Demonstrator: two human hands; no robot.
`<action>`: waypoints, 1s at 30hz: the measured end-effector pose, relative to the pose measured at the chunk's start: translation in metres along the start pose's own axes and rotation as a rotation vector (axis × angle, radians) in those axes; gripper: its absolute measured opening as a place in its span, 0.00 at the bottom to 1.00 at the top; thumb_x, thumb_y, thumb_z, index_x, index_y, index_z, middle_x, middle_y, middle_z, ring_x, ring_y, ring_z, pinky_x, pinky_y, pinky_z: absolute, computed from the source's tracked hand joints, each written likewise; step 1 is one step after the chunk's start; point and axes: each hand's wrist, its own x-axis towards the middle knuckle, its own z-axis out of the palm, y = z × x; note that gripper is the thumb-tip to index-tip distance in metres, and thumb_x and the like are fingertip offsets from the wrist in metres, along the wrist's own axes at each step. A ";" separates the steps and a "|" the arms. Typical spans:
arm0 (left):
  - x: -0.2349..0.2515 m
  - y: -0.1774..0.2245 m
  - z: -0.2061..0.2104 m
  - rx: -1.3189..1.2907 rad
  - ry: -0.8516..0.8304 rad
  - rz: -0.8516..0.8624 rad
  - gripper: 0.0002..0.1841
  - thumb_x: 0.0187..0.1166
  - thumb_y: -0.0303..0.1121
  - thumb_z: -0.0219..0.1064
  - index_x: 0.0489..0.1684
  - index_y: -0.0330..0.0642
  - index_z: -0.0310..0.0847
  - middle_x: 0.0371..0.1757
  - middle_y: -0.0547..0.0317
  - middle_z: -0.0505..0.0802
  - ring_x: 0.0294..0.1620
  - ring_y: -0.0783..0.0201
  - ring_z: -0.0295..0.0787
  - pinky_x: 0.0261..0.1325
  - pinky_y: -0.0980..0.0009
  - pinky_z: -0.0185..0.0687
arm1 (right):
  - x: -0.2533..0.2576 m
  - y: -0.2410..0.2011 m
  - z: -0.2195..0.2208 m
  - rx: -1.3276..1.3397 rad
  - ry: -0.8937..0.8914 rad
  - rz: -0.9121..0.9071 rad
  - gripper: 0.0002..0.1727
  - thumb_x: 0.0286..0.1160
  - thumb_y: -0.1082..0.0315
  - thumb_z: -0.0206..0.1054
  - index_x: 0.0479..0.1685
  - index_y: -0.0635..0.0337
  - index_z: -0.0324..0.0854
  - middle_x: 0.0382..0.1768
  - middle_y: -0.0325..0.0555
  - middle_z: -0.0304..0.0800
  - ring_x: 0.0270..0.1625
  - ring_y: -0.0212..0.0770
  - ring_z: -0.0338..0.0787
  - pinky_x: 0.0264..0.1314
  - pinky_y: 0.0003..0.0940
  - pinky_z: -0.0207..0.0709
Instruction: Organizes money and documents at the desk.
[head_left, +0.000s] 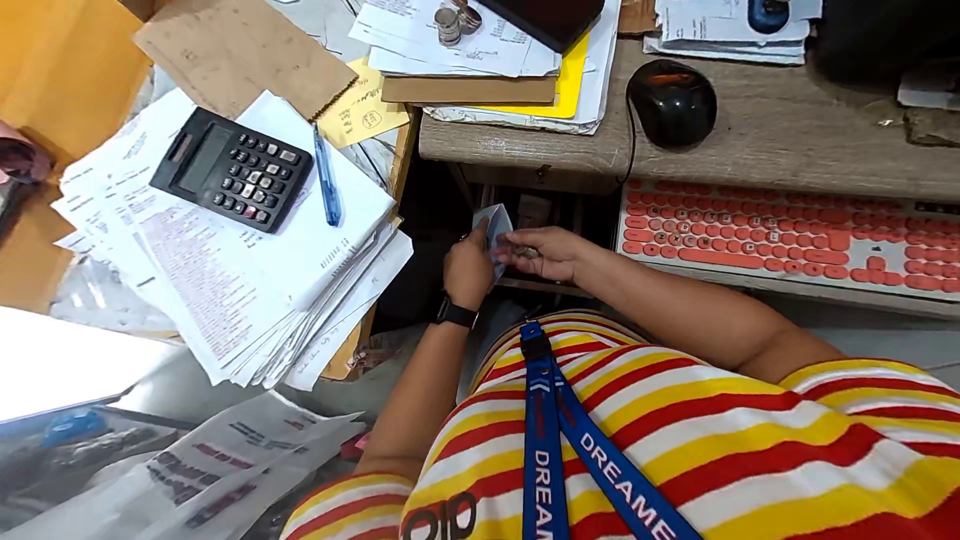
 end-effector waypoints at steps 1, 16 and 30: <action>0.000 -0.002 0.002 -0.013 0.018 0.012 0.24 0.89 0.24 0.52 0.85 0.40 0.68 0.55 0.29 0.92 0.54 0.30 0.90 0.58 0.33 0.80 | 0.001 -0.003 0.003 0.133 0.041 -0.007 0.15 0.91 0.69 0.54 0.68 0.66 0.71 0.45 0.49 0.90 0.39 0.34 0.93 0.43 0.24 0.87; -0.008 -0.009 -0.006 -0.178 0.081 0.051 0.20 0.91 0.25 0.51 0.79 0.35 0.75 0.62 0.33 0.91 0.62 0.37 0.89 0.67 0.39 0.78 | -0.023 -0.017 0.041 0.072 0.053 -0.133 0.29 0.92 0.74 0.45 0.91 0.60 0.52 0.90 0.55 0.54 0.87 0.49 0.64 0.84 0.48 0.65; -0.017 0.006 -0.004 -0.362 0.198 0.179 0.20 0.90 0.25 0.54 0.77 0.34 0.76 0.64 0.38 0.91 0.62 0.47 0.91 0.69 0.49 0.80 | -0.031 0.006 0.006 -0.735 0.080 -0.279 0.43 0.90 0.46 0.53 0.96 0.58 0.41 0.83 0.65 0.69 0.81 0.58 0.76 0.83 0.57 0.69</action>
